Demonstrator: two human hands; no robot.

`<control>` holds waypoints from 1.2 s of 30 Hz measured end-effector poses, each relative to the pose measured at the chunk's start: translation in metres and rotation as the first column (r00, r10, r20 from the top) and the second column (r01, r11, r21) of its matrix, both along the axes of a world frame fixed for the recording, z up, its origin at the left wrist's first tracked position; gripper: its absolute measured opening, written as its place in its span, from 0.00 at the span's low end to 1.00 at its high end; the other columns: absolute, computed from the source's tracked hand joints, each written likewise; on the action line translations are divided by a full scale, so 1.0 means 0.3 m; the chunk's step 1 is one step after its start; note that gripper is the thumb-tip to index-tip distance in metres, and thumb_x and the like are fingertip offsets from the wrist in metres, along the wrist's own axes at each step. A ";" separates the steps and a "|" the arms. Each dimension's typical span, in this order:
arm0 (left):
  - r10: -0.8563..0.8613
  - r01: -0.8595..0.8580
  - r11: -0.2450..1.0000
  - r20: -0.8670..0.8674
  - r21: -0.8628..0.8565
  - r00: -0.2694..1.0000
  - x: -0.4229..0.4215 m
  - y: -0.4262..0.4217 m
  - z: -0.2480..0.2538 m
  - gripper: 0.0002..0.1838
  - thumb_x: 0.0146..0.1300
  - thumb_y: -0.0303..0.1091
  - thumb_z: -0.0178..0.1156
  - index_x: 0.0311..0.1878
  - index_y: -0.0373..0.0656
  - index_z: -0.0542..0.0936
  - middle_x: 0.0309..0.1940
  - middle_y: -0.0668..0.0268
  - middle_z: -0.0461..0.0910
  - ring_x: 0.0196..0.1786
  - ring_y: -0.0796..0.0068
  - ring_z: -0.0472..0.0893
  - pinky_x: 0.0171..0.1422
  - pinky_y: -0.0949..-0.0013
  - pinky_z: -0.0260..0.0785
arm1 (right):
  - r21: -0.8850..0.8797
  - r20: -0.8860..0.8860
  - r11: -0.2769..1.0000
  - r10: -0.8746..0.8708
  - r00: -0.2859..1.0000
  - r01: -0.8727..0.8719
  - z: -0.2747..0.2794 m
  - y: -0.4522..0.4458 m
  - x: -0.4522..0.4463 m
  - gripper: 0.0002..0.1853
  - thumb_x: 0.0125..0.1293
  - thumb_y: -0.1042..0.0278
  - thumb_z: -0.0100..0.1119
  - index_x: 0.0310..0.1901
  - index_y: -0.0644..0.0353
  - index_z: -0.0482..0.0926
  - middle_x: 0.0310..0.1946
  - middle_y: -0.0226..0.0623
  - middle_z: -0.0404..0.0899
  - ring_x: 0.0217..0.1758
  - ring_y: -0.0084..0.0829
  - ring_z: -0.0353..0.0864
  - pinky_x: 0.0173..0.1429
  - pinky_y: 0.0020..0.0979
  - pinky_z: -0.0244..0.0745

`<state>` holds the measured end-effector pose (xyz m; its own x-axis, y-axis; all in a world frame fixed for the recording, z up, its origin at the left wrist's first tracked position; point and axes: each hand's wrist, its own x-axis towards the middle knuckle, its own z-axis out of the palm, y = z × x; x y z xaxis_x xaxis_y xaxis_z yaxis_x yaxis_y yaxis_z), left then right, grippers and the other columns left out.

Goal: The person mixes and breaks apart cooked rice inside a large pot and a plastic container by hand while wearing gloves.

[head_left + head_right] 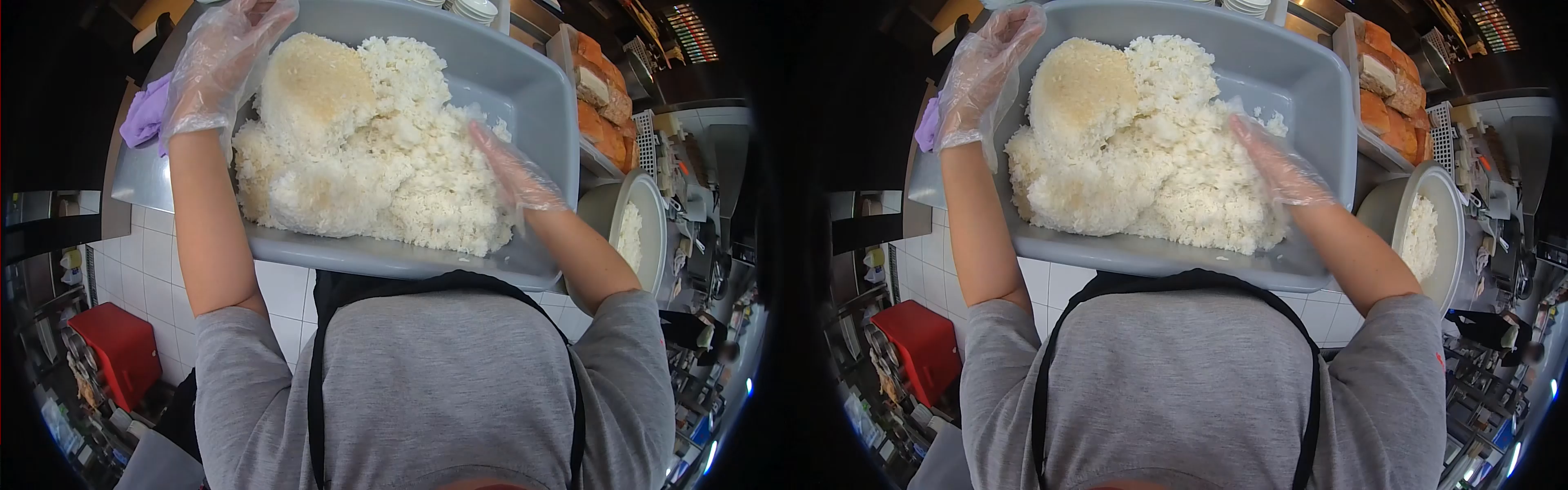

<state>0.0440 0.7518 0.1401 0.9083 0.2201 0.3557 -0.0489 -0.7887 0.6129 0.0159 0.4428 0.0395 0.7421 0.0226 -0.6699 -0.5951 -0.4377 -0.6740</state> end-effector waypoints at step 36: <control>-0.231 0.207 0.956 -0.100 -0.207 0.968 0.077 0.149 -0.156 0.22 0.65 0.41 0.64 0.57 0.37 0.78 0.49 0.63 0.82 0.53 0.75 0.79 0.60 0.72 0.69 | -0.073 -0.469 0.860 0.418 0.778 -0.505 0.005 -0.135 -0.058 0.53 0.60 0.24 0.49 0.76 0.55 0.48 0.76 0.52 0.45 0.78 0.46 0.47 0.65 0.44 0.72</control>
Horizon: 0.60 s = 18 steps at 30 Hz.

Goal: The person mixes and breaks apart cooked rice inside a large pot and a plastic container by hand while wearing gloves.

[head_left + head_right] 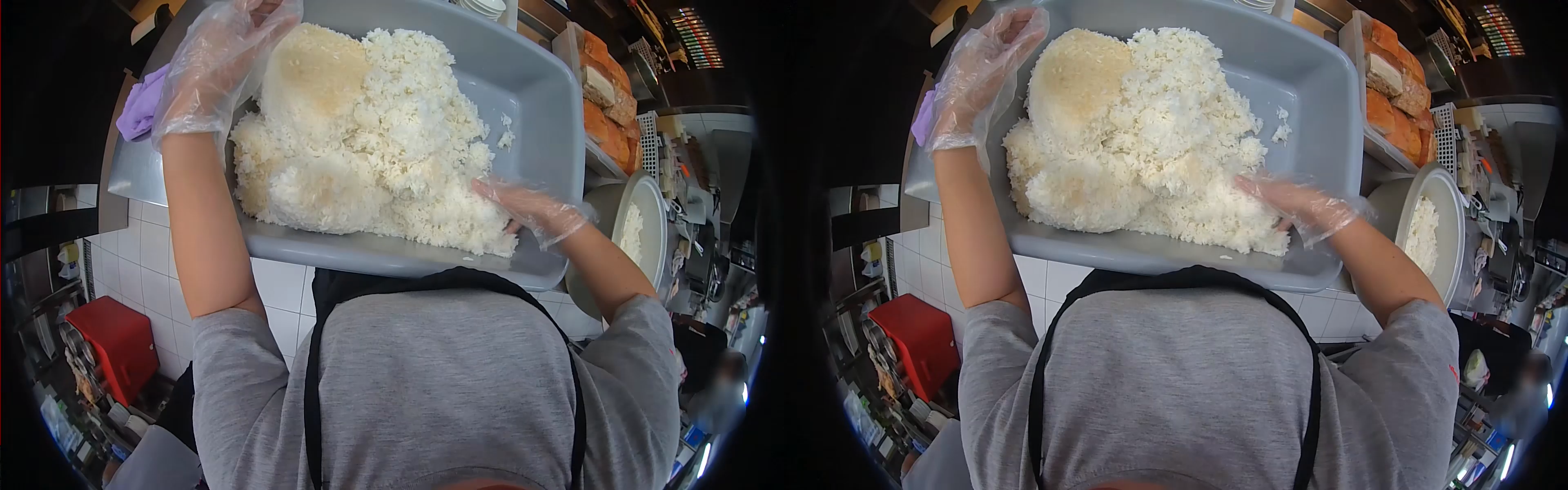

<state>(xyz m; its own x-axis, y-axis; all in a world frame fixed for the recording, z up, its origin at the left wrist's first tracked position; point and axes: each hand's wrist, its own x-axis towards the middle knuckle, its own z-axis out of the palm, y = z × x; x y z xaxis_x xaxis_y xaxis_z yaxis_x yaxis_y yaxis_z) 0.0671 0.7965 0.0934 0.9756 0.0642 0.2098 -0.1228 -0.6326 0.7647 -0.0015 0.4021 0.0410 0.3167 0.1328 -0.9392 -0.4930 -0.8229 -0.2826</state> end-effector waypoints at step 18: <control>0.103 -0.107 0.981 0.032 0.165 0.994 -0.088 -0.128 0.144 0.14 0.61 0.40 0.60 0.40 0.37 0.81 0.35 0.54 0.84 0.38 0.63 0.83 0.44 0.65 0.71 | -0.046 0.834 0.769 0.382 0.399 -0.638 -0.070 0.355 -0.142 0.54 0.50 0.48 0.74 0.74 0.51 0.51 0.70 0.69 0.46 0.73 0.68 0.49 0.75 0.54 0.56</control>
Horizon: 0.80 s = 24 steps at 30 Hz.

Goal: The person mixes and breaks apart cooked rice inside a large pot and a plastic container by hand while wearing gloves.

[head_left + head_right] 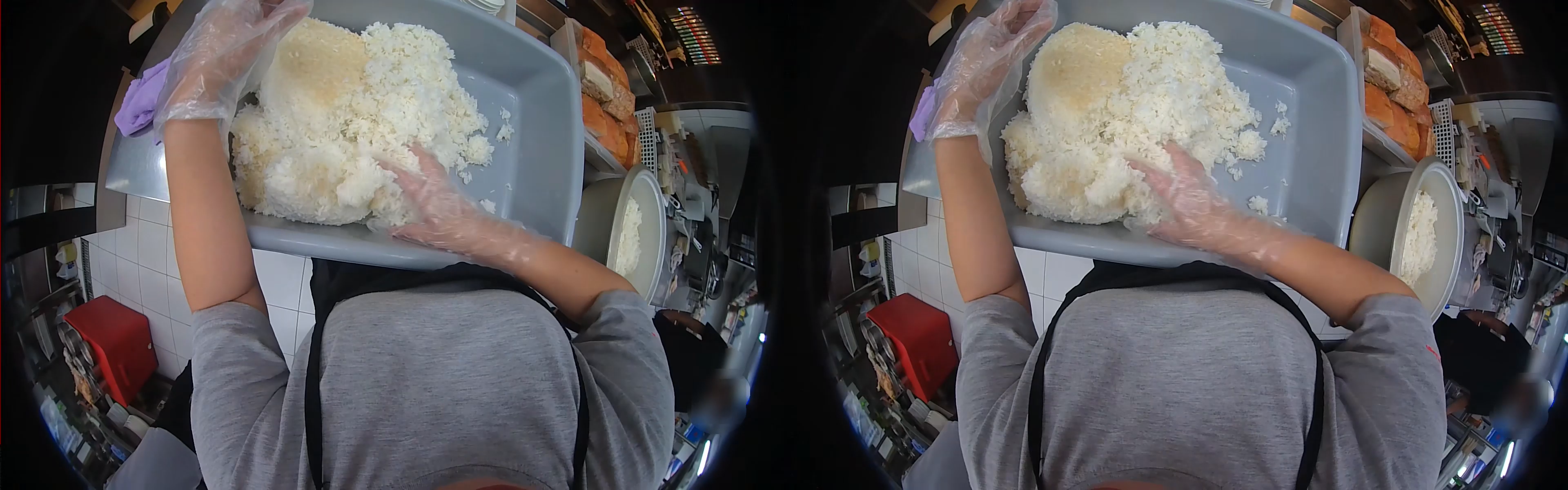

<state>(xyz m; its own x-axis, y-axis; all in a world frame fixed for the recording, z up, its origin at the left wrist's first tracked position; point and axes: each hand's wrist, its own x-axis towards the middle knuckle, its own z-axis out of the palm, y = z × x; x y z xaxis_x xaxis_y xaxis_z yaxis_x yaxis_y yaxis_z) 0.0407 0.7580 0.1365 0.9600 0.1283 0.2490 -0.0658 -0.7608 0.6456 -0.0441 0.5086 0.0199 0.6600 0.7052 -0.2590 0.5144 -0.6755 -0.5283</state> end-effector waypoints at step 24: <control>-0.120 0.119 0.993 -0.129 -0.011 0.984 0.092 0.141 -0.164 0.22 0.62 0.44 0.64 0.54 0.39 0.80 0.46 0.64 0.83 0.51 0.73 0.80 0.60 0.70 0.68 | -0.479 -0.555 0.855 -0.120 0.823 -0.198 -0.005 -0.317 0.274 0.26 0.64 0.44 0.55 0.49 0.59 0.80 0.45 0.46 0.83 0.47 0.38 0.82 0.53 0.40 0.73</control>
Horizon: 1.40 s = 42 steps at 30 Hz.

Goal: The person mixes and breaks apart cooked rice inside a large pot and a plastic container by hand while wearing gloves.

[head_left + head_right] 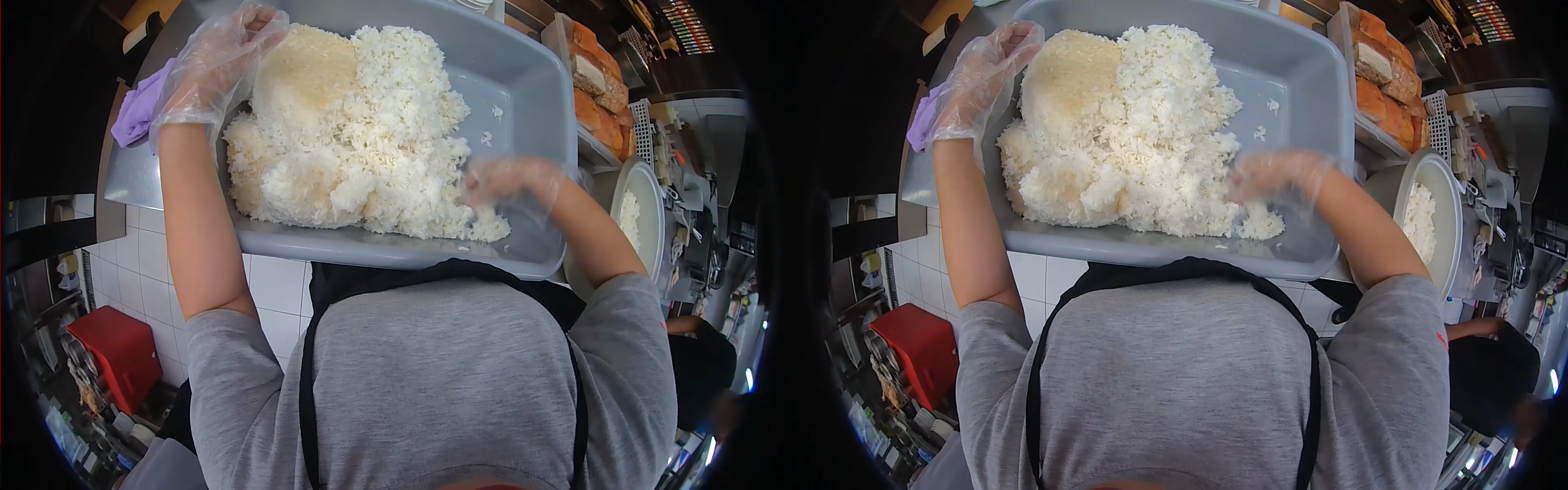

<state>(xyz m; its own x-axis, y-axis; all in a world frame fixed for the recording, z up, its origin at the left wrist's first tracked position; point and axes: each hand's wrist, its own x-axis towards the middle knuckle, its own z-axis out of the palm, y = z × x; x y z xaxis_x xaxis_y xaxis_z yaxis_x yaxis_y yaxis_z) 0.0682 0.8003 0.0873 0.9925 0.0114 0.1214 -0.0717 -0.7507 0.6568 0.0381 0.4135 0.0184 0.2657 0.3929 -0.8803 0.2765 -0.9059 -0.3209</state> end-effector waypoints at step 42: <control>-0.014 0.014 1.000 -0.087 -0.005 0.996 -0.012 -0.008 0.017 0.22 0.63 0.43 0.64 0.55 0.38 0.78 0.46 0.63 0.82 0.50 0.74 0.79 0.60 0.70 0.69 | 0.626 0.747 0.702 -0.414 0.520 -0.340 -0.030 0.331 -0.074 0.30 0.54 0.63 0.71 0.60 0.43 0.73 0.59 0.44 0.72 0.56 0.40 0.77 0.56 0.38 0.80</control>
